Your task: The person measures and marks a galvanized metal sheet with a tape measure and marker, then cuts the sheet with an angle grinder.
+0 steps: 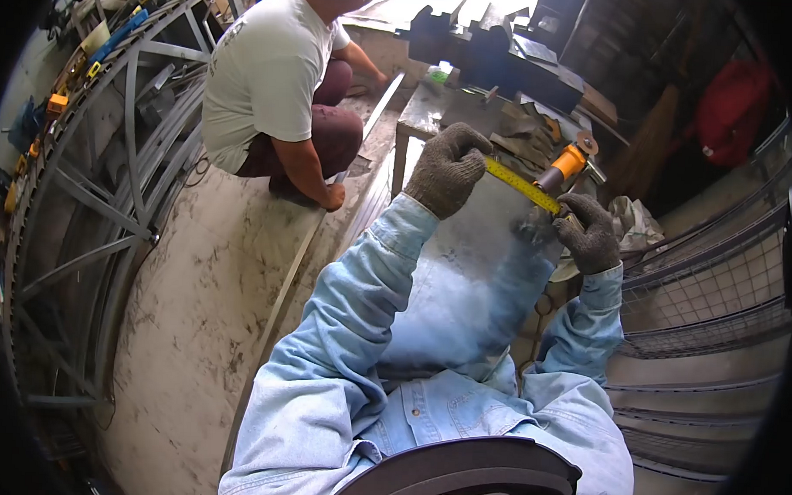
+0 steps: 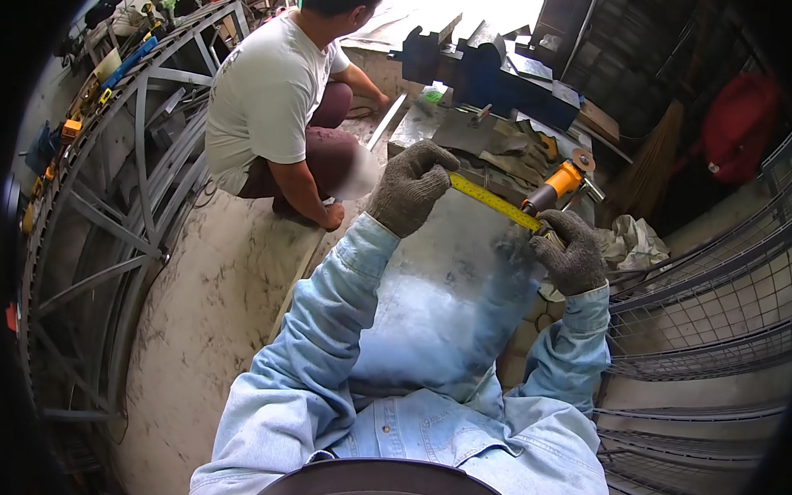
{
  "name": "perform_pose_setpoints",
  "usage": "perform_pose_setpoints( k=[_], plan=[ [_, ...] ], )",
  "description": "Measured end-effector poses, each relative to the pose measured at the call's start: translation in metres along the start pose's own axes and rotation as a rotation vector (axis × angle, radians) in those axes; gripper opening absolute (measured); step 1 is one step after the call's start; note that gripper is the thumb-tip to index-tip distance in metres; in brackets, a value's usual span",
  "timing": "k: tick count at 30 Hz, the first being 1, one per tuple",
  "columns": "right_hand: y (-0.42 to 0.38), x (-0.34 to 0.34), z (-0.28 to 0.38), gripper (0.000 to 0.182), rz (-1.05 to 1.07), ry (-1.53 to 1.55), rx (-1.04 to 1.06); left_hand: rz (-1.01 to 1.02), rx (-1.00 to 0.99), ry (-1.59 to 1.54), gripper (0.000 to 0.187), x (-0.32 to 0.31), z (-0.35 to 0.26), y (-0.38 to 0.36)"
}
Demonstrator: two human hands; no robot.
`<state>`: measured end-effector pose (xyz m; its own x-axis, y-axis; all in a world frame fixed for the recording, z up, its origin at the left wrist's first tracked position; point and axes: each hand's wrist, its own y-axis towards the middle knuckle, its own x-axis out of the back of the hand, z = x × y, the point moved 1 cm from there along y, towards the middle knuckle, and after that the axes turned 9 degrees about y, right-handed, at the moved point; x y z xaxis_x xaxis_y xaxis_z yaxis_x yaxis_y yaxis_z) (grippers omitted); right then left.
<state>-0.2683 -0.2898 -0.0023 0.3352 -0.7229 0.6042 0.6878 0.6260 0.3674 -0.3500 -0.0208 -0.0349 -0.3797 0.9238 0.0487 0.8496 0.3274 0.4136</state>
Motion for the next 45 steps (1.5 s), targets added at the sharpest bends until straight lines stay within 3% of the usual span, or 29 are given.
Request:
perform_pose_setpoints(
  k=[3, 5, 7, 9, 13, 17, 21, 23, 27, 31, 36, 41, 45],
  plan=[
    [0.01, -0.008, -0.019, 0.042, 0.048, 0.077, -0.069, 0.004, 0.077, 0.053, 0.017, 0.006, 0.016, 0.0],
    [0.018, -0.017, -0.024, 0.041, 0.129, 0.046, -0.079, -0.057, -0.01, 0.081, 0.016, 0.01, 0.034, -0.004],
    [0.026, -0.034, -0.042, 0.04, 0.142, 0.028, -0.064, -0.098, 0.077, 0.063, 0.015, 0.025, 0.055, -0.01],
    [0.047, -0.061, -0.049, 0.038, 0.309, 0.046, -0.206, -0.122, 0.205, -0.039, 0.015, 0.045, 0.11, -0.019],
    [0.075, -0.123, -0.069, 0.04, 0.613, -0.059, -0.463, -0.252, 0.419, -0.019, 0.016, 0.075, 0.161, -0.054],
    [0.086, -0.166, -0.064, 0.045, 0.669, -0.27, -0.333, -0.326, 0.486, 0.078, 0.02, 0.105, 0.191, -0.082],
    [0.094, -0.191, -0.063, 0.045, 0.788, -0.333, -0.324, -0.376, 0.535, 0.09, 0.017, 0.117, 0.209, -0.097],
    [0.096, -0.192, -0.055, 0.044, 0.832, -0.231, -0.432, -0.329, 0.547, 0.145, 0.017, 0.12, 0.209, -0.097],
    [0.093, -0.182, -0.038, 0.043, 0.745, -0.289, -0.356, -0.329, 0.562, 0.109, 0.017, 0.12, 0.203, -0.098],
    [0.097, -0.16, -0.012, 0.046, 0.755, -0.357, -0.322, -0.295, 0.517, -0.221, 0.019, 0.122, 0.193, -0.1],
    [0.091, -0.157, -0.025, 0.056, 0.723, -0.342, -0.282, -0.28, 0.496, -0.163, 0.017, 0.122, 0.183, -0.092],
    [0.085, -0.162, -0.05, 0.052, 0.66, -0.306, -0.286, -0.255, 0.536, 0.087, 0.017, 0.111, 0.188, -0.084],
    [0.088, -0.152, -0.055, 0.047, 0.632, -0.283, -0.292, -0.225, 0.536, 0.073, 0.016, 0.108, 0.212, -0.084]
  ],
)
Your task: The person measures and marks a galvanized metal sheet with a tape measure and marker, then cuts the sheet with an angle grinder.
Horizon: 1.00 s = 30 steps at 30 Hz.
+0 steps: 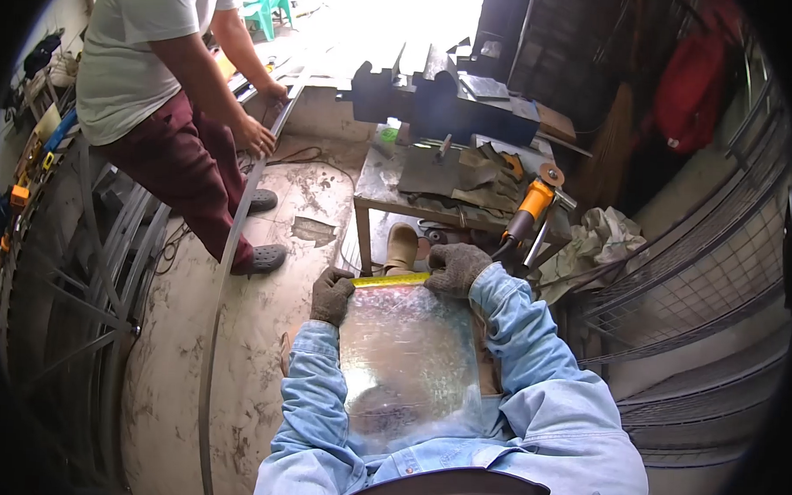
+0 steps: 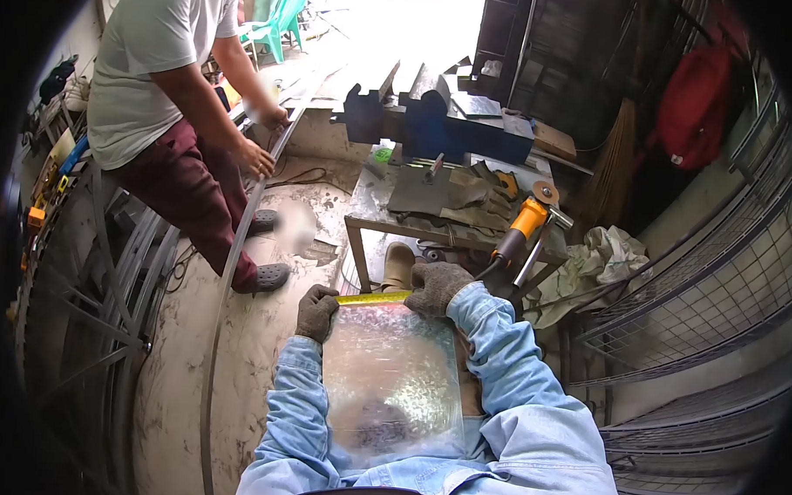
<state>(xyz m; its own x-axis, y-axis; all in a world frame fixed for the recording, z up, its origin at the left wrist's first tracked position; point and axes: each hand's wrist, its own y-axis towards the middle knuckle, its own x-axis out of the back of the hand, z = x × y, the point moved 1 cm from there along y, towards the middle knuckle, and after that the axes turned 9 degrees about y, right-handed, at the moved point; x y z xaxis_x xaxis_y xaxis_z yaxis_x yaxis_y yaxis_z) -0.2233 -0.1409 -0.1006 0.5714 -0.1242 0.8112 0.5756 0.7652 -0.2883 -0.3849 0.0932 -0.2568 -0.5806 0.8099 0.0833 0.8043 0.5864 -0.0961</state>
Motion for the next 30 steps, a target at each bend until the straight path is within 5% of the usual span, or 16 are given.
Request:
perform_pose_setpoints(
  k=[7, 10, 14, 30],
  plan=[
    [-0.002, 0.01, -0.023, 0.042, 0.007, 0.19, -0.031, 0.051, -0.044, -0.053, 0.015, -0.018, -0.03, 0.009],
    [-0.005, -0.001, -0.022, 0.032, -0.215, 0.119, 0.124, 0.061, -0.034, -0.071, 0.015, -0.02, -0.007, 0.016],
    [0.005, -0.009, -0.02, 0.034, -0.237, 0.086, 0.021, 0.075, 0.013, -0.066, 0.017, -0.013, 0.001, 0.017],
    [0.015, 0.007, -0.016, 0.038, -0.05, 0.038, -0.013, 0.105, 0.019, -0.016, 0.017, -0.013, -0.008, 0.014]
  ],
)
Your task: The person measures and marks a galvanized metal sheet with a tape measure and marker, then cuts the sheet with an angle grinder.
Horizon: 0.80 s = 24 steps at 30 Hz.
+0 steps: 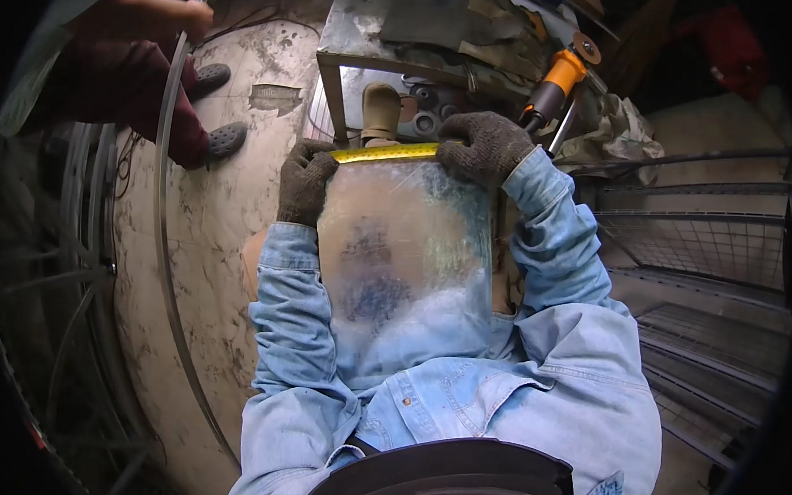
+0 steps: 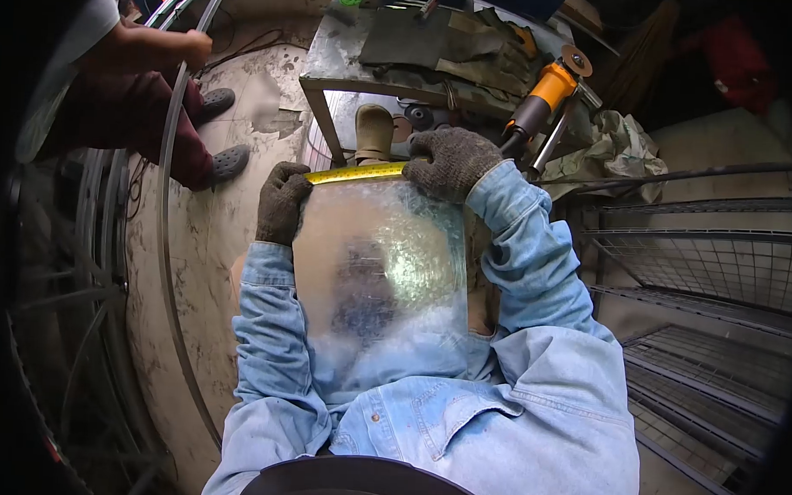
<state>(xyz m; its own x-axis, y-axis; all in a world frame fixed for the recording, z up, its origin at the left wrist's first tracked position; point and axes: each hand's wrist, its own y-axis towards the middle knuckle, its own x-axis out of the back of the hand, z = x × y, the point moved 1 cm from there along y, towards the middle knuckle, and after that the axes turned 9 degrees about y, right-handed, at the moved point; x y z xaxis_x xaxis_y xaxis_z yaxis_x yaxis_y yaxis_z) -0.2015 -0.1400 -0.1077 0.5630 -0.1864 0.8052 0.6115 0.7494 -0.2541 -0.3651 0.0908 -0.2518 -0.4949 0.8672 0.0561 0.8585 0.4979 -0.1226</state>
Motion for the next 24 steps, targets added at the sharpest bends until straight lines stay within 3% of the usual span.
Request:
perform_pose_setpoints(
  k=[9, 16, 24],
  plan=[
    [0.005, 0.0, 0.005, 0.04, 0.11, -0.037, -0.059, -0.001, -0.055, 0.137, 0.015, 0.002, -0.001, 0.002],
    [-0.009, -0.002, -0.004, 0.049, -0.133, 0.056, 0.085, -0.021, -0.037, 0.032, 0.013, 0.004, 0.011, 0.004],
    [-0.025, 0.006, 0.0, 0.054, -0.126, 0.065, 0.106, -0.028, -0.034, 0.07, 0.013, 0.003, 0.008, 0.003]
  ],
)
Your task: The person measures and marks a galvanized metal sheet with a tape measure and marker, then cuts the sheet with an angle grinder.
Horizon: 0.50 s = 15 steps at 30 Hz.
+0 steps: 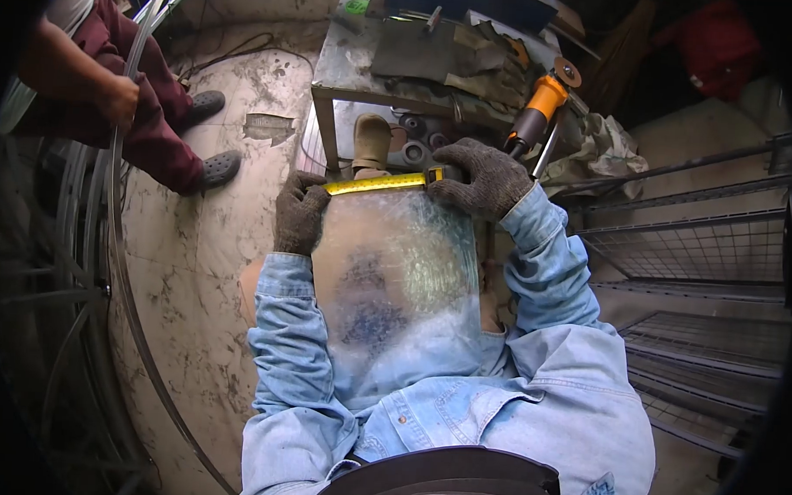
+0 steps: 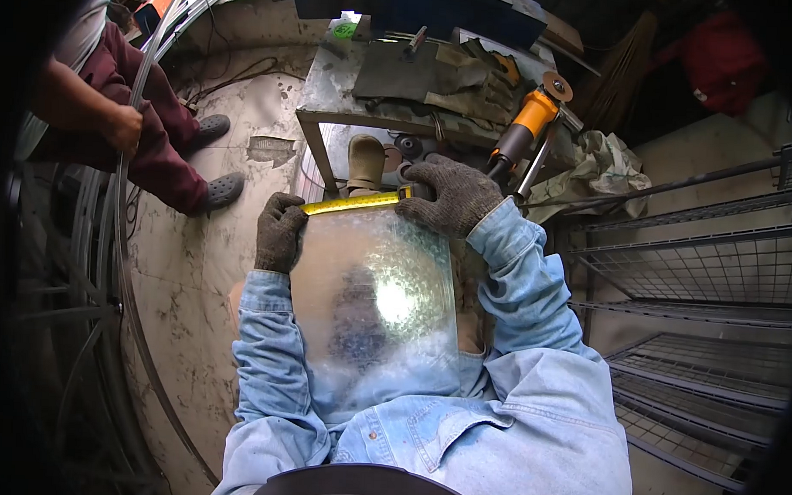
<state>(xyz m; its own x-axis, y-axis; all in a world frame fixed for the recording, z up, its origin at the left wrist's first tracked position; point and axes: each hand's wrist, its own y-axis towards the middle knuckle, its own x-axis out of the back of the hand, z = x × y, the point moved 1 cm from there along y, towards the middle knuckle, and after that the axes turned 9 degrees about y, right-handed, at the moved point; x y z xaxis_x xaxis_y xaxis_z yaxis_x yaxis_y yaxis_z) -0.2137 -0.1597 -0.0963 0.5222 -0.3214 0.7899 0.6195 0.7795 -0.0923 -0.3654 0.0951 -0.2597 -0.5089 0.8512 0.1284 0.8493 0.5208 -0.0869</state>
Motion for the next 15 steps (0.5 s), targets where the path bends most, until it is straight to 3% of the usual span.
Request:
perform_pose_setpoints(
  k=[8, 15],
  plan=[
    [0.0, 0.006, -0.006, 0.058, 0.046, 0.042, 0.008, -0.005, 0.019, -0.022, 0.016, -0.001, -0.006, -0.001],
    [0.004, 0.002, -0.015, 0.051, 0.06, 0.016, 0.04, -0.025, -0.076, -0.006, 0.015, 0.004, -0.024, -0.006]
  ],
)
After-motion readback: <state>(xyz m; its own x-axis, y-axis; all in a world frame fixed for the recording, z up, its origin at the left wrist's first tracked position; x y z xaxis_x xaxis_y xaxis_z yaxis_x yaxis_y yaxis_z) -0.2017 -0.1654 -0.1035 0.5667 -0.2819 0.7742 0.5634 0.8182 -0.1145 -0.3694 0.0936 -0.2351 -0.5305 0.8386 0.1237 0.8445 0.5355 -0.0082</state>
